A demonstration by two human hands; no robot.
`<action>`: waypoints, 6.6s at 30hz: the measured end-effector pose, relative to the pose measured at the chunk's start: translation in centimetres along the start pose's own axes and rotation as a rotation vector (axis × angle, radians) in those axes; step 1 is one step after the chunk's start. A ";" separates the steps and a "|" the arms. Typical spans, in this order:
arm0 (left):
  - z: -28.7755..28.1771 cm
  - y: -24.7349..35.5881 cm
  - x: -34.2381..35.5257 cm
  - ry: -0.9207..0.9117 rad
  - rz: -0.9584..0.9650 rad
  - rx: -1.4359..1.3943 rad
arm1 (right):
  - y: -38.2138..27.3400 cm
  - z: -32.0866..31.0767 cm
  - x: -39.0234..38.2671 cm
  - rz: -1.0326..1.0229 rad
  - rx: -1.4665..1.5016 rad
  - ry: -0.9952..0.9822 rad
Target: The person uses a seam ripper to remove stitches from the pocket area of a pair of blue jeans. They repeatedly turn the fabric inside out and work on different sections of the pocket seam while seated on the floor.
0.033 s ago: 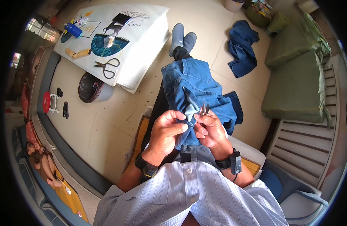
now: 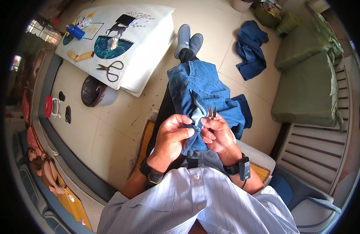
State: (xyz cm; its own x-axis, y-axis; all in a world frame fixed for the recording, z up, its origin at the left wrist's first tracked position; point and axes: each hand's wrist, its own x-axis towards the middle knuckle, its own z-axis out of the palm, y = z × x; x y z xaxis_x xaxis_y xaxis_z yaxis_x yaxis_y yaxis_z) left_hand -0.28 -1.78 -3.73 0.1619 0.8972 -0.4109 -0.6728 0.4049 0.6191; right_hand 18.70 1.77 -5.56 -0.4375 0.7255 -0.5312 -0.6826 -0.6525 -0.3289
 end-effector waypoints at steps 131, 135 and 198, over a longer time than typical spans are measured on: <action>2.8 -0.6 -0.4 0.092 0.171 0.284 | -3.3 2.9 -7.8 -0.554 -1.297 0.170; 3.2 -0.5 -0.4 0.098 0.175 0.280 | -3.5 3.1 -8.0 -0.568 -1.398 0.106; 3.8 -1.7 -0.2 0.116 0.179 0.243 | -2.0 2.6 -9.0 -0.417 -1.265 0.130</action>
State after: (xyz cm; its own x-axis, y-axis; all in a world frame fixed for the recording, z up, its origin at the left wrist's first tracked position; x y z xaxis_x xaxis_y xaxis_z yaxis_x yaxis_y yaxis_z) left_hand 3.60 -1.96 -2.15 -0.0361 0.9377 -0.3456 -0.4892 0.2850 0.8243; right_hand 22.44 -2.86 1.87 -0.2240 0.9388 -0.2615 0.2878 -0.1927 -0.9381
